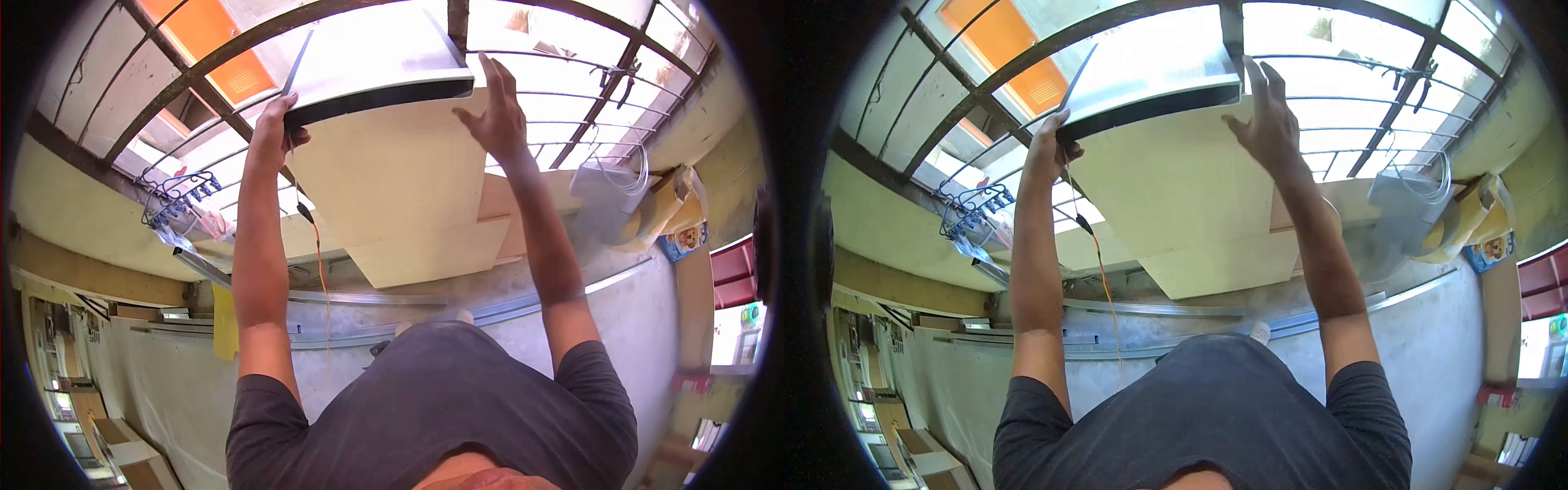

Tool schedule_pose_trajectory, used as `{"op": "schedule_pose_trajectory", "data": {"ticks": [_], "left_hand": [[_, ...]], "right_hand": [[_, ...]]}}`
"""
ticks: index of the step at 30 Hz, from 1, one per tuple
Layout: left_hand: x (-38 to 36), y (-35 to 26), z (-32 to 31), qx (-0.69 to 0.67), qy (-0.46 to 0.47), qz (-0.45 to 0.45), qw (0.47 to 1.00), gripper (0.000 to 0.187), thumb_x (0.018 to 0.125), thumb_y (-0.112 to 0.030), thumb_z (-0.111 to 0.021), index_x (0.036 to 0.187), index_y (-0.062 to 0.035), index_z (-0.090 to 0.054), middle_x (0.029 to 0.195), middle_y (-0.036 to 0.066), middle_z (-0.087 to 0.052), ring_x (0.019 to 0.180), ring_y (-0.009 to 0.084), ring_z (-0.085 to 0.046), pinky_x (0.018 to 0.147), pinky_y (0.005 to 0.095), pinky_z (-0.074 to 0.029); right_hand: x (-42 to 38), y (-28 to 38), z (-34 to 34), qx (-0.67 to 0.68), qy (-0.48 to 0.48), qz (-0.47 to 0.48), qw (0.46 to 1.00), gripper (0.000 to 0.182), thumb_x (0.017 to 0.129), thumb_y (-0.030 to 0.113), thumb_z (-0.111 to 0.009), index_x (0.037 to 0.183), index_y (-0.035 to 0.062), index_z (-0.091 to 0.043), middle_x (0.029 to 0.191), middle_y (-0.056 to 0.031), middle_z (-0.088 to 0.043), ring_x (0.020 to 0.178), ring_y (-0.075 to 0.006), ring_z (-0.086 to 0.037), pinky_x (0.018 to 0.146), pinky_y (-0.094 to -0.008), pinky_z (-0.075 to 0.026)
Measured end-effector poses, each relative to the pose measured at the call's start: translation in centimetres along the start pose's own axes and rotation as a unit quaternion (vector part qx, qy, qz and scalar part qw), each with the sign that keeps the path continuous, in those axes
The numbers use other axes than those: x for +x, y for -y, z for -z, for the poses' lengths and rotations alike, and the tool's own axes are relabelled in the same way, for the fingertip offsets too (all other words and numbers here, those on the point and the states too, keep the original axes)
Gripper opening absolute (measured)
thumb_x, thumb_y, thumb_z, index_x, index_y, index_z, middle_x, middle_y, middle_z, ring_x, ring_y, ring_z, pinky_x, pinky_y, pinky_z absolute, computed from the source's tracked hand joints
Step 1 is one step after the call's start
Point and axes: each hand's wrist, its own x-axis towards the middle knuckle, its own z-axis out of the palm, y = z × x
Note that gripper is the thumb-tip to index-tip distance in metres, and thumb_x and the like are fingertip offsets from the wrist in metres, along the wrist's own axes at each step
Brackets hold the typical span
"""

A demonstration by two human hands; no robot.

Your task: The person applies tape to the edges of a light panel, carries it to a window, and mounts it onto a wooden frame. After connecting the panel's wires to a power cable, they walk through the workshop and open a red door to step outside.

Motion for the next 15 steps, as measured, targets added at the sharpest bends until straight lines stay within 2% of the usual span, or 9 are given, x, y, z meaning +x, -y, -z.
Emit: {"op": "schedule_pose_trajectory", "data": {"ticks": [1, 4, 5, 8, 9, 10, 12, 13, 15], "left_hand": [[0.2, -0.6, 0.0, 0.003, 0.000, 0.000, 1.000, 0.032, 0.089, -0.040, -0.061, 0.097, -0.0100, -0.058, 0.067, 0.000, -0.059, 0.053, 0.0107, -0.057, 0.055, 0.0315, -0.053], [1.6, -2.1, 0.2, -0.002, -0.006, 0.018, 1.000, 0.031, 0.088, -0.042, -0.061, 0.095, -0.0114, -0.057, 0.067, 0.001, -0.060, 0.050, 0.0106, -0.055, 0.053, 0.0321, -0.053], [1.4, -3.1, 0.0, -0.011, -0.003, 0.023, 1.000, 0.031, 0.085, -0.042, -0.063, 0.090, -0.0115, -0.057, 0.069, 0.003, -0.060, 0.050, 0.0128, -0.055, 0.057, 0.0326, -0.055], [2.4, -5.3, -0.3, -0.014, -0.019, 0.038, 0.999, 0.035, 0.084, -0.046, -0.062, 0.090, -0.0120, -0.057, 0.068, 0.002, -0.060, 0.052, 0.0122, -0.056, 0.059, 0.0341, -0.056], [2.9, -6.0, -0.2, -0.006, -0.017, 0.044, 0.999, 0.038, 0.083, -0.049, -0.062, 0.090, -0.0122, -0.057, 0.069, 0.002, -0.061, 0.053, 0.0122, -0.058, 0.060, 0.0349, -0.057], [3.4, -6.5, -0.1, -0.006, -0.019, 0.041, 0.999, 0.038, 0.083, -0.049, -0.062, 0.090, -0.0122, -0.057, 0.069, 0.002, -0.061, 0.053, 0.0122, -0.058, 0.060, 0.0349, -0.057], [3.9, -7.5, -0.2, 0.005, -0.034, 0.046, 0.998, 0.038, 0.083, -0.050, -0.061, 0.090, -0.0125, -0.057, 0.068, 0.002, -0.061, 0.053, 0.0126, -0.059, 0.061, 0.0353, -0.058], [4.4, -7.9, -0.3, 0.025, -0.046, 0.051, 0.997, 0.040, 0.084, -0.052, -0.060, 0.088, -0.0120, -0.058, 0.067, 0.002, -0.060, 0.054, 0.0140, -0.060, 0.062, 0.0361, -0.058], [4.3, -8.6, -0.2, 0.051, -0.052, 0.054, 0.996, 0.042, 0.084, -0.053, -0.059, 0.086, -0.0115, -0.058, 0.066, 0.003, -0.060, 0.053, 0.0152, -0.060, 0.061, 0.0366, -0.058]], "right_hand": [[1.5, 0.0, 0.1, -0.015, 0.008, 0.003, 1.000, 0.085, 0.069, 0.017, -0.084, 0.141, 0.0136, -0.039, 0.139, -0.0218, -0.044, 0.120, -0.0402, -0.054, 0.091, -0.0441, -0.053], [5.1, -1.6, -0.6, -0.034, 0.071, 0.033, 0.996, 0.065, 0.074, 0.019, -0.080, 0.131, 0.0105, -0.050, 0.126, -0.0165, -0.058, 0.098, -0.0313, -0.067, 0.083, -0.0408, -0.054], [6.0, -1.5, -0.7, -0.037, 0.026, 0.081, 0.996, 0.060, 0.076, 0.020, -0.079, 0.128, 0.0084, -0.053, 0.119, -0.0163, -0.064, 0.098, -0.0297, -0.068, 0.086, -0.0400, -0.053], [8.6, -1.6, 0.1, -0.001, 0.098, 0.000, 0.995, 0.059, 0.077, 0.031, -0.080, 0.127, 0.0083, -0.057, 0.115, -0.0170, -0.067, 0.093, -0.0282, -0.069, 0.086, -0.0413, -0.053], [9.8, -1.7, -0.2, -0.027, 0.075, 0.054, 0.995, 0.059, 0.078, 0.032, -0.081, 0.128, 0.0118, -0.056, 0.108, -0.0122, -0.070, 0.065, -0.0149, -0.067, 0.068, -0.0312, -0.056], [10.7, -1.9, 0.3, -0.034, 0.136, 0.004, 0.990, 0.066, 0.077, 0.037, -0.081, 0.130, 0.0081, -0.055, 0.111, -0.0153, -0.069, 0.070, -0.0183, -0.068, 0.074, -0.0340, -0.056], [12.3, -3.5, -0.7, -0.048, 0.091, 0.040, 0.994, 0.078, 0.075, 0.044, -0.081, 0.134, 0.0026, -0.052, 0.122, -0.0205, -0.064, 0.086, -0.0247, -0.069, 0.084, -0.0381, -0.054], [12.9, -4.2, -1.0, -0.080, 0.083, 0.060, 0.992, 0.087, 0.073, 0.050, -0.081, 0.136, -0.0014, -0.050, 0.132, -0.0239, -0.056, 0.104, -0.0304, -0.065, 0.092, -0.0409, -0.051], [13.5, -3.8, -0.8, -0.072, 0.095, 0.053, 0.991, 0.087, 0.073, 0.051, -0.080, 0.136, -0.0015, -0.050, 0.134, -0.0241, -0.054, 0.108, -0.0312, -0.063, 0.093, -0.0407, -0.051]]}}
